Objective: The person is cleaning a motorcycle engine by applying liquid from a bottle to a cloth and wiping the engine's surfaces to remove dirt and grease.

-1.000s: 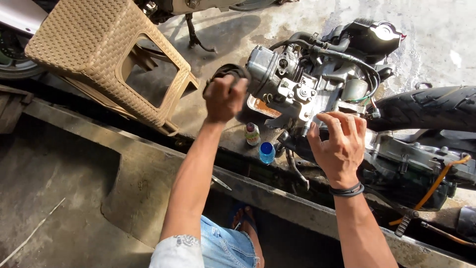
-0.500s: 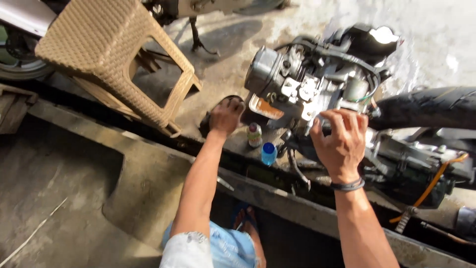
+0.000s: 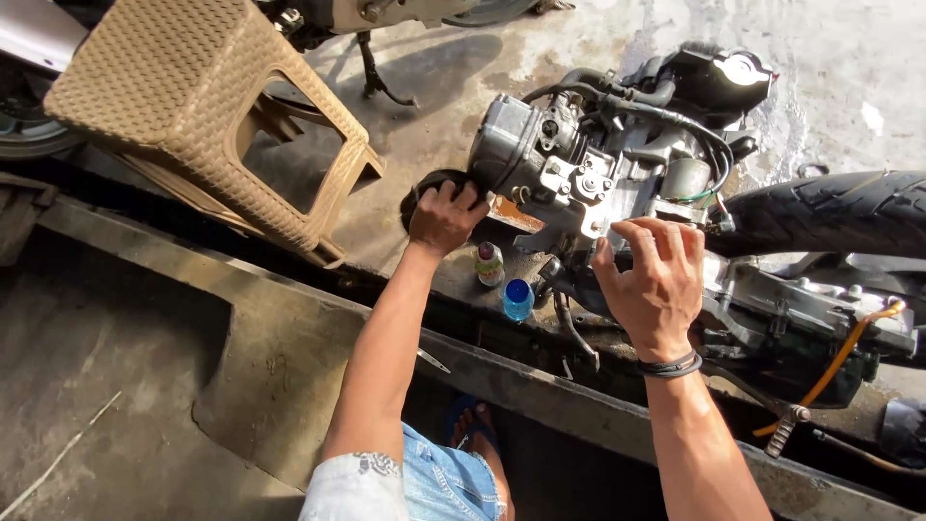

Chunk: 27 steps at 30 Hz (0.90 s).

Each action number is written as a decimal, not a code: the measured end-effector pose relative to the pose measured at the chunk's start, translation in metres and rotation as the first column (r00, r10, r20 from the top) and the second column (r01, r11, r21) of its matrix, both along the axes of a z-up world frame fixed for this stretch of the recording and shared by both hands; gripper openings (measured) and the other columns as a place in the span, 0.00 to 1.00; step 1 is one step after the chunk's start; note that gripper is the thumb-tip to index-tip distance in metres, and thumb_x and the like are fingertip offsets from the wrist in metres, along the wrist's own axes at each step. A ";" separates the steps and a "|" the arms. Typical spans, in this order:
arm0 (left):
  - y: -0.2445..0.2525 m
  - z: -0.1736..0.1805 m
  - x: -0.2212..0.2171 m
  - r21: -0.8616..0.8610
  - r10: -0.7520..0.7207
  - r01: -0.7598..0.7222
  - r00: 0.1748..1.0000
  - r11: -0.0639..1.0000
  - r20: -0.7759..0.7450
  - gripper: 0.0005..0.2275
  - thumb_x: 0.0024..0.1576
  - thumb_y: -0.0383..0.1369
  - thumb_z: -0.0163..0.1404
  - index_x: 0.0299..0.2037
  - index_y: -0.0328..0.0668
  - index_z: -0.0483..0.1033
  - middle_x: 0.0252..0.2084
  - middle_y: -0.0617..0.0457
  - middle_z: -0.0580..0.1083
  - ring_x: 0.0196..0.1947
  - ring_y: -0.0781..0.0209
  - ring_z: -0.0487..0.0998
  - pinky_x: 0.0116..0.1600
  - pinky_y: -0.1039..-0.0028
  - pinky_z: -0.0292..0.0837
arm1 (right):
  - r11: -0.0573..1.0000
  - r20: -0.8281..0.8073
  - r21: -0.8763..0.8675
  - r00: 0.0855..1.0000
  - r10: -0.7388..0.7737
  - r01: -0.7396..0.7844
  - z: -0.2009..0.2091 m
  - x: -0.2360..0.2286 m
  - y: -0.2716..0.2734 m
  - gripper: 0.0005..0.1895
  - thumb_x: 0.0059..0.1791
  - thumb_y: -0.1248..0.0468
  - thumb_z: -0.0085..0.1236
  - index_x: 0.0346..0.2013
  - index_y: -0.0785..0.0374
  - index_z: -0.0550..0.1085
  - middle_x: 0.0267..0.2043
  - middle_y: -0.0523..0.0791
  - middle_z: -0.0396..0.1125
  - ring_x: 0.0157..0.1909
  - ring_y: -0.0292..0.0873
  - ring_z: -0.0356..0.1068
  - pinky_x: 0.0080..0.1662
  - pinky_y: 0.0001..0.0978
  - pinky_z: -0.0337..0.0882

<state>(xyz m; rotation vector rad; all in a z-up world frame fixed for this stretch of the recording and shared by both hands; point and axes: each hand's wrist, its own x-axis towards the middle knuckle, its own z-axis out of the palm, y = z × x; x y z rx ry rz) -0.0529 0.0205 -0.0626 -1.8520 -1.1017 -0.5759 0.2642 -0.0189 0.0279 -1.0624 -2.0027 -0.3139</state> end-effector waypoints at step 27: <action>-0.003 0.000 -0.040 0.037 0.176 -0.200 0.926 0.979 0.333 0.06 0.64 0.40 0.52 0.42 0.54 0.80 0.39 0.54 0.71 0.33 0.53 0.76 0.30 0.69 0.74 | 0.999 -0.035 0.034 0.999 -0.005 0.006 -0.004 0.002 0.005 0.10 0.46 0.59 0.67 0.40 0.57 0.79 0.39 0.45 0.70 0.46 0.45 0.73 0.52 0.39 0.70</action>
